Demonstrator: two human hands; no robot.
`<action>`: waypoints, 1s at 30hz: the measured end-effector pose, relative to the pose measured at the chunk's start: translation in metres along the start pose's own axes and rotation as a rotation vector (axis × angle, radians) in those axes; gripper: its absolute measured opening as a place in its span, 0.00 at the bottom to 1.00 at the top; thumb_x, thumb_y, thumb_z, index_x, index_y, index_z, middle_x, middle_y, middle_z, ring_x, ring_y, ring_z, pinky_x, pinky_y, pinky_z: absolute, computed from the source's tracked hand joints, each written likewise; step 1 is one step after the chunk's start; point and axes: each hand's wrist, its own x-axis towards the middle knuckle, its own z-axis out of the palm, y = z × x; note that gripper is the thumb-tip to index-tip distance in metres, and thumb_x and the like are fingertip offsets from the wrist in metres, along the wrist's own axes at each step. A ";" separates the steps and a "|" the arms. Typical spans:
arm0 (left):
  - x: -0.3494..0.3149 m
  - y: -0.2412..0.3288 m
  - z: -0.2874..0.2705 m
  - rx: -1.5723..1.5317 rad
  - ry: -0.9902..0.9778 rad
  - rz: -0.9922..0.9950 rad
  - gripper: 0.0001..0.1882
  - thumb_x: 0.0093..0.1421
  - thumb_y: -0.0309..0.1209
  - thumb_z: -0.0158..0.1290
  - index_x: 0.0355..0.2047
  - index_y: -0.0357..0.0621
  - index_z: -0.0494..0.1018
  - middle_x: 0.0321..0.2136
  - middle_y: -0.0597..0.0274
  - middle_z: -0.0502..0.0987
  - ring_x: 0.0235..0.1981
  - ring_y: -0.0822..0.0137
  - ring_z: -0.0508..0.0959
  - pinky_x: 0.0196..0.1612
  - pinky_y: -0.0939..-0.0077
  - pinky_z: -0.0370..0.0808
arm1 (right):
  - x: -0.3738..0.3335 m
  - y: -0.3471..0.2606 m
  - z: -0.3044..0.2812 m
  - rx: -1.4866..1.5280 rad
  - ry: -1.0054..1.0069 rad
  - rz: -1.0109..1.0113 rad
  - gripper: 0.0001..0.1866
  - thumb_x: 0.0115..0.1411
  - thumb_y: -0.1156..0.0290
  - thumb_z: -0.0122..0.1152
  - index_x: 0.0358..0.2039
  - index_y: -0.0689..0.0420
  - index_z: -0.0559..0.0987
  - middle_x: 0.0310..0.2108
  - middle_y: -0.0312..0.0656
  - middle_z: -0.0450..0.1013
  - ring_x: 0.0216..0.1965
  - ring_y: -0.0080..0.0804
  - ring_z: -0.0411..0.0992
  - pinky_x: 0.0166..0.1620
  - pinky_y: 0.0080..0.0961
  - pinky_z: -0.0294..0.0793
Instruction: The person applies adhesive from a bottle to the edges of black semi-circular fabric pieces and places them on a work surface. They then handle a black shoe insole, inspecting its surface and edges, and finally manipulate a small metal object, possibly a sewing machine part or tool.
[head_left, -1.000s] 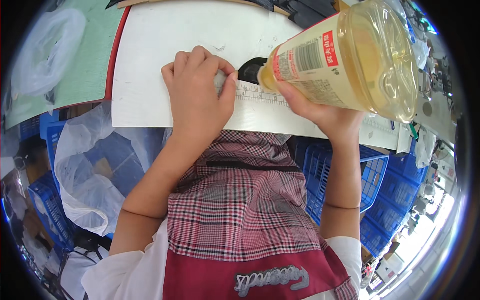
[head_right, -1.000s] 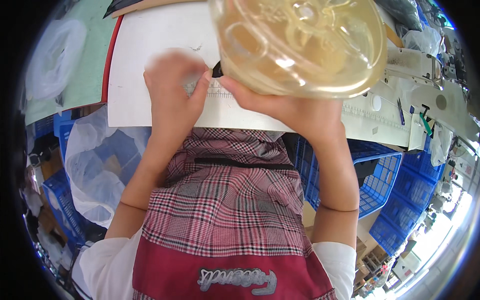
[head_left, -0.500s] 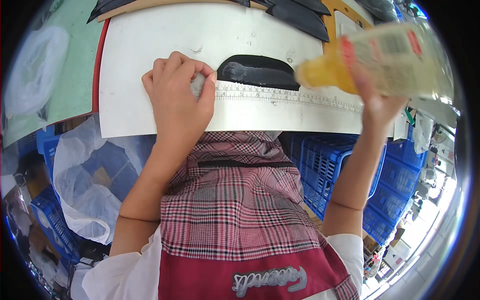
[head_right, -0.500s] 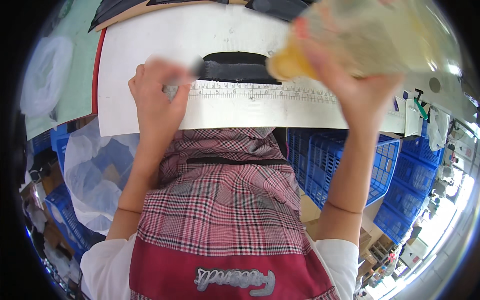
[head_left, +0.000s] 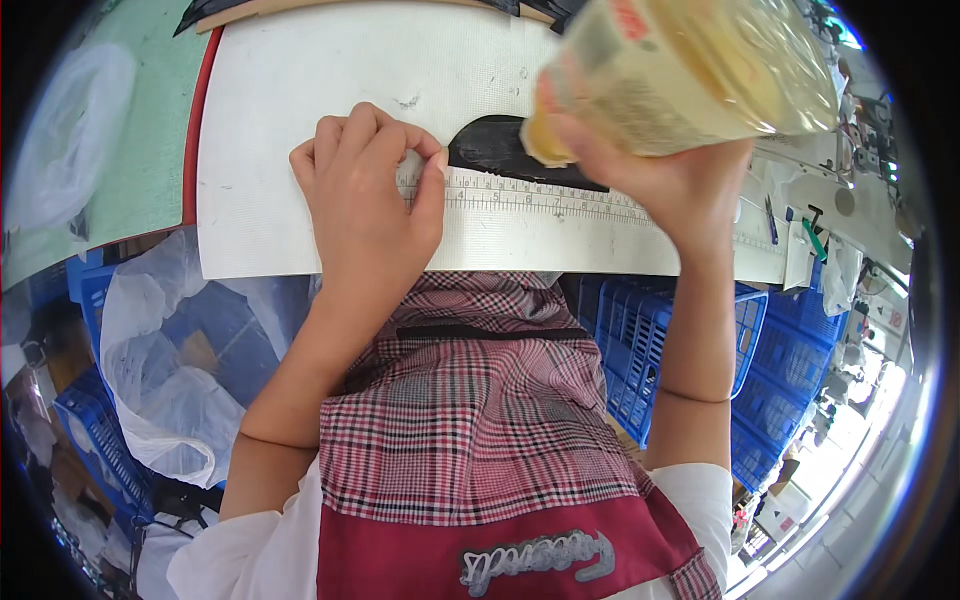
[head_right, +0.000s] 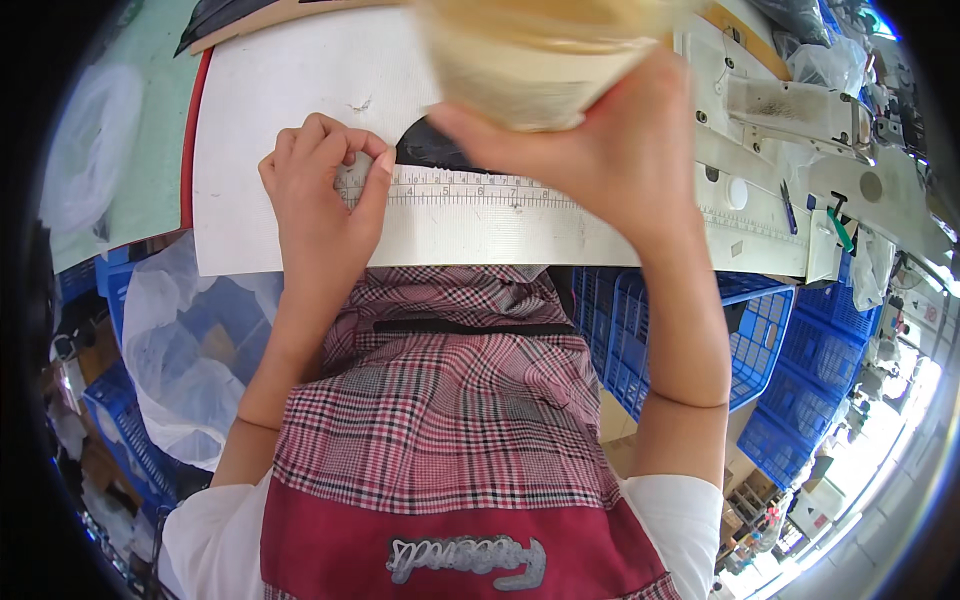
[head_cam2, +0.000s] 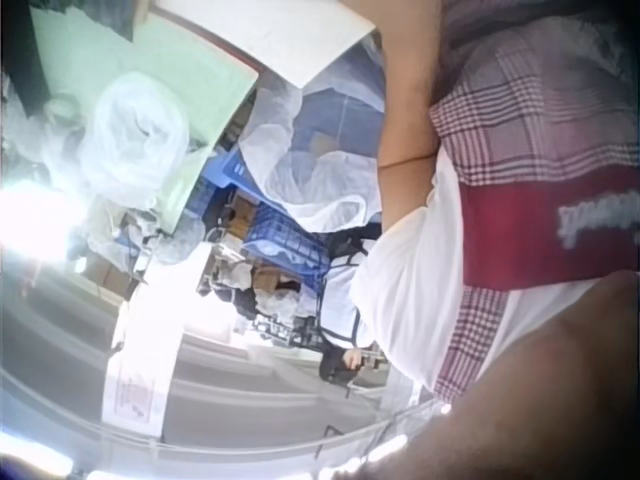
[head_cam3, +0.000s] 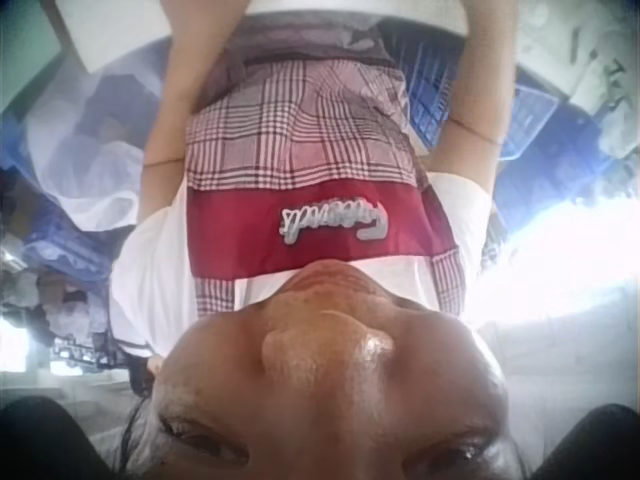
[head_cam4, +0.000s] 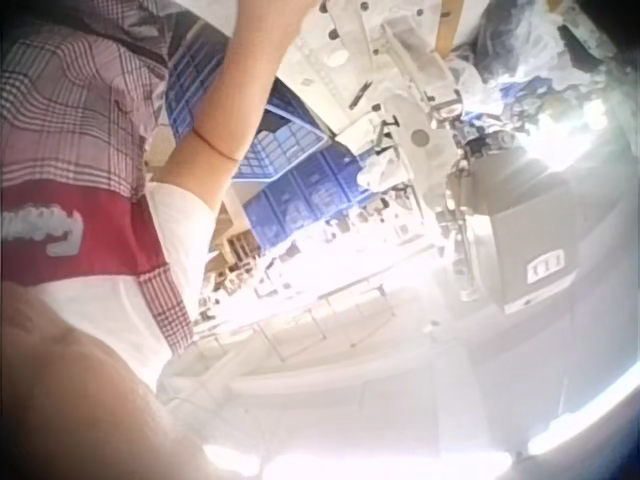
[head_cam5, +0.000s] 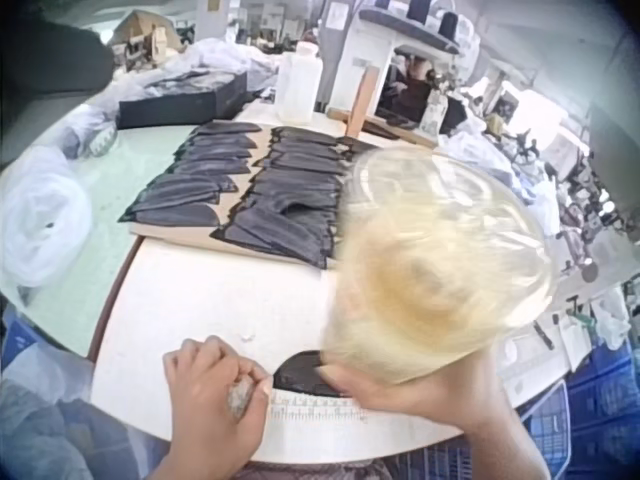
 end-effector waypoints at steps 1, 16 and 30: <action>0.000 0.000 0.000 0.002 -0.001 0.006 0.04 0.44 0.26 0.55 0.22 0.46 0.70 0.25 0.66 0.66 0.33 0.64 0.65 0.41 0.67 0.56 | -0.006 0.006 -0.008 -0.008 0.013 0.051 0.30 0.36 0.71 0.73 0.40 0.68 0.71 0.34 0.44 0.73 0.35 0.30 0.74 0.40 0.25 0.75; 0.007 0.011 -0.009 0.024 -0.075 0.105 0.10 0.53 0.30 0.51 0.35 0.42 0.74 0.30 0.63 0.69 0.35 0.63 0.66 0.42 0.67 0.56 | -0.067 0.037 -0.053 0.695 0.428 0.431 0.36 0.54 0.43 0.40 0.48 0.67 0.64 0.39 0.56 0.71 0.42 0.45 0.70 0.45 0.32 0.68; 0.011 0.018 -0.014 0.169 -0.094 0.186 0.11 0.54 0.32 0.51 0.36 0.40 0.75 0.33 0.61 0.70 0.38 0.61 0.65 0.43 0.67 0.58 | -0.091 0.041 -0.009 1.233 0.649 0.584 0.36 0.53 0.41 0.46 0.51 0.59 0.62 0.40 0.47 0.70 0.42 0.49 0.70 0.42 0.35 0.72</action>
